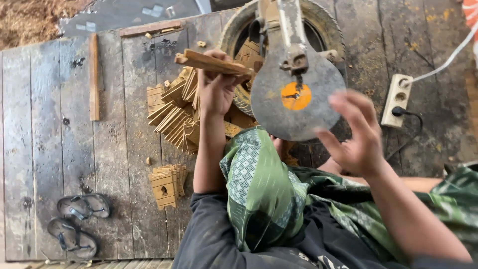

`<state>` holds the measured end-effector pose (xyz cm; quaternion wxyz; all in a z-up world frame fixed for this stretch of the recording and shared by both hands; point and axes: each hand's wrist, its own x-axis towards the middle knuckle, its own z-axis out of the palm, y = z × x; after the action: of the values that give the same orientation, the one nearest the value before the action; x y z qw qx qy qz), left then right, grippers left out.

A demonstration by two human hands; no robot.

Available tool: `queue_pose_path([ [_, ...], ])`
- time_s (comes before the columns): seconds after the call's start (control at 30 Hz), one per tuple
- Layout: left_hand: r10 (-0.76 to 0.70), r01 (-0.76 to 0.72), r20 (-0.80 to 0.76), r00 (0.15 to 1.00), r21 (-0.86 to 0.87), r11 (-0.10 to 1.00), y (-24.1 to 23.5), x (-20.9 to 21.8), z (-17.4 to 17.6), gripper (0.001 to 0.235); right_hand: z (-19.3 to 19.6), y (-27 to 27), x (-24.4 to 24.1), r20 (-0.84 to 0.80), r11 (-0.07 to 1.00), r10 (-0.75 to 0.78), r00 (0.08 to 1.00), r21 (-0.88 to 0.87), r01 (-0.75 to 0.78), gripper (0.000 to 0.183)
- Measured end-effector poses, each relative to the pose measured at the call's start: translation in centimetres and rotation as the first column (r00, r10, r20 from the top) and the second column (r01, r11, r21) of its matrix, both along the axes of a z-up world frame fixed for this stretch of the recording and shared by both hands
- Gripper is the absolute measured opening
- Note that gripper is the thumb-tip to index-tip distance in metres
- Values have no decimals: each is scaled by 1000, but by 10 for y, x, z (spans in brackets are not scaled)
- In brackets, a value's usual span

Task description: Using a scroll saw to cut decorative patterns into small wooden panels

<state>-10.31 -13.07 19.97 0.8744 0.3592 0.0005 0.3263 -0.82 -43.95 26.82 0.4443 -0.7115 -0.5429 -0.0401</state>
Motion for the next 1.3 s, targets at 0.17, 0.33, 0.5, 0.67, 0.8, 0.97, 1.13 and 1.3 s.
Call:
queue_pose_path([
  [0.17,58,66,-230,972,497,865,-73,20,78,49,16,65,13,94,997,-2,996,77,-5,104],
  [0.33,-105,244,-227,968,950,197,-90,46,123,27,41,66,31,-57,974,-63,996,213,74,75],
  [0.5,-105,164,-145,984,967,195,-78,40,120,42,12,33,49,-316,898,-94,944,383,218,39],
  [0.67,353,-216,68,933,892,398,-57,15,35,36,-54,20,52,40,860,-415,909,343,378,30],
  [0.8,465,-73,-187,865,872,485,-78,9,-31,77,-115,12,40,471,848,-469,747,3,531,40],
  [0.97,335,165,-419,844,797,581,-97,11,-61,83,-135,-2,29,390,797,-398,830,-301,523,55],
  [1.13,301,145,-322,898,861,488,-108,26,-77,15,-124,-14,28,232,779,-416,880,-408,476,85],
  [1.3,326,-6,-168,930,882,472,-114,34,-103,22,-137,-24,47,192,789,-432,881,-392,472,75],
])
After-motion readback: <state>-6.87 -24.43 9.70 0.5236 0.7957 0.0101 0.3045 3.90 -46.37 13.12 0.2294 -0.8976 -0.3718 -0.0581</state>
